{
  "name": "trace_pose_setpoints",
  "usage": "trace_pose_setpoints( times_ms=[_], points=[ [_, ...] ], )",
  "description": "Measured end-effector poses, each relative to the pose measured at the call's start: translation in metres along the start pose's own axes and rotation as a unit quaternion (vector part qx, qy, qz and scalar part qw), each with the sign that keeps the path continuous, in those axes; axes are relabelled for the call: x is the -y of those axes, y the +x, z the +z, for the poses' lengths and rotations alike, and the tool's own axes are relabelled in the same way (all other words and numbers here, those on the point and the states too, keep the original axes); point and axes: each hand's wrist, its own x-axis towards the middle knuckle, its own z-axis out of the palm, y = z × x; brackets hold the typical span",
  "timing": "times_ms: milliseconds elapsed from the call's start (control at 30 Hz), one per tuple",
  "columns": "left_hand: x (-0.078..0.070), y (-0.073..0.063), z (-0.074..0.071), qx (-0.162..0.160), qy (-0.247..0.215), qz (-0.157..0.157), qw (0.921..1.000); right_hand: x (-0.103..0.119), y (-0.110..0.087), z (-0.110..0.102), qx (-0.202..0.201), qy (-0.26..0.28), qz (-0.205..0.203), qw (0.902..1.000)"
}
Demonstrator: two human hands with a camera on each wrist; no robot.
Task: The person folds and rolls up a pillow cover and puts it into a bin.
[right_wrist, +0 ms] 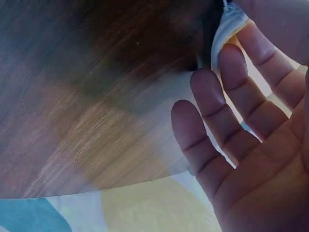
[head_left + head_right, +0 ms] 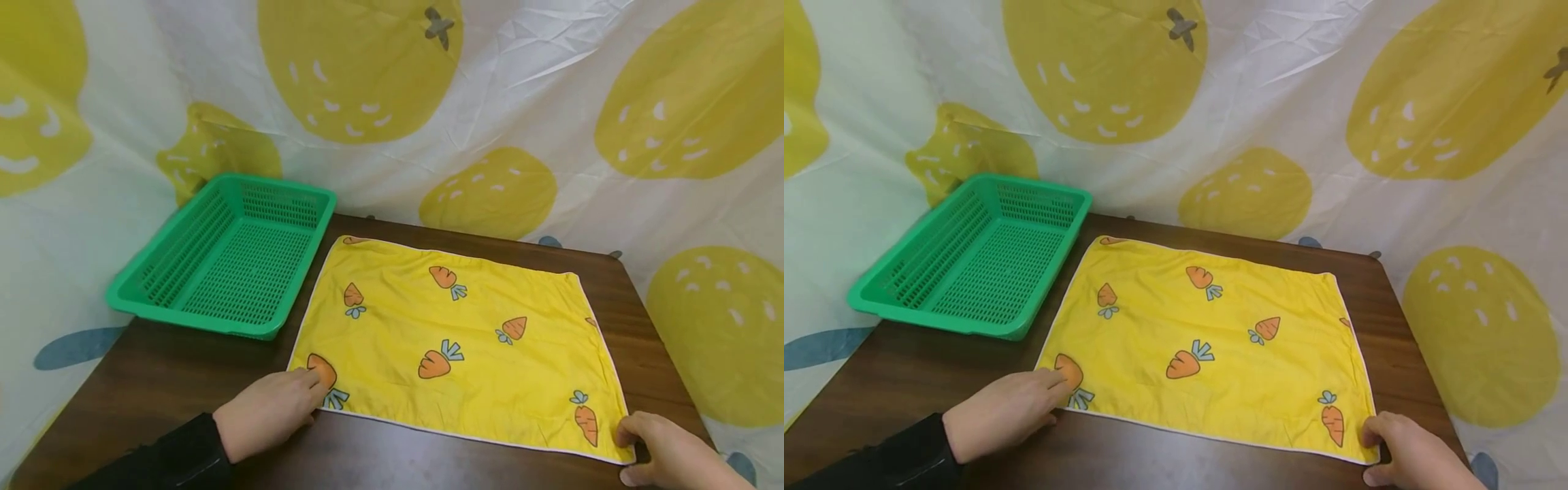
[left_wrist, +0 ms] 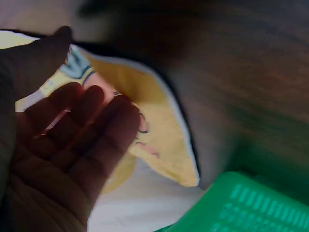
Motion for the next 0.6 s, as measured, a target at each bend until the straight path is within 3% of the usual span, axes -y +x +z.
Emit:
trace_pose_setpoints(
  times_ms=[167,300,400,600],
  points=[
    [0.0015,-0.0019,0.0066,0.039,-0.011,-0.029,0.9988,-0.0037,-0.0005,0.0008,-0.044,-0.033,-0.074,0.9958],
    [0.0004,-0.0029,0.0076,0.049,0.019,-0.036,0.998,-0.0042,-0.0021,0.0022,-0.087,-0.055,-0.114,0.9882],
    [0.0007,-0.0034,0.0085,0.054,0.03,-0.043,0.9971,-0.0009,-0.0023,0.0031,-0.101,-0.063,-0.096,0.9882],
    [0.0022,-0.0029,0.0105,0.054,0.05,-0.033,0.9967,0.0036,0.0013,0.0001,-0.069,-0.052,-0.03,0.9958]
  ],
)
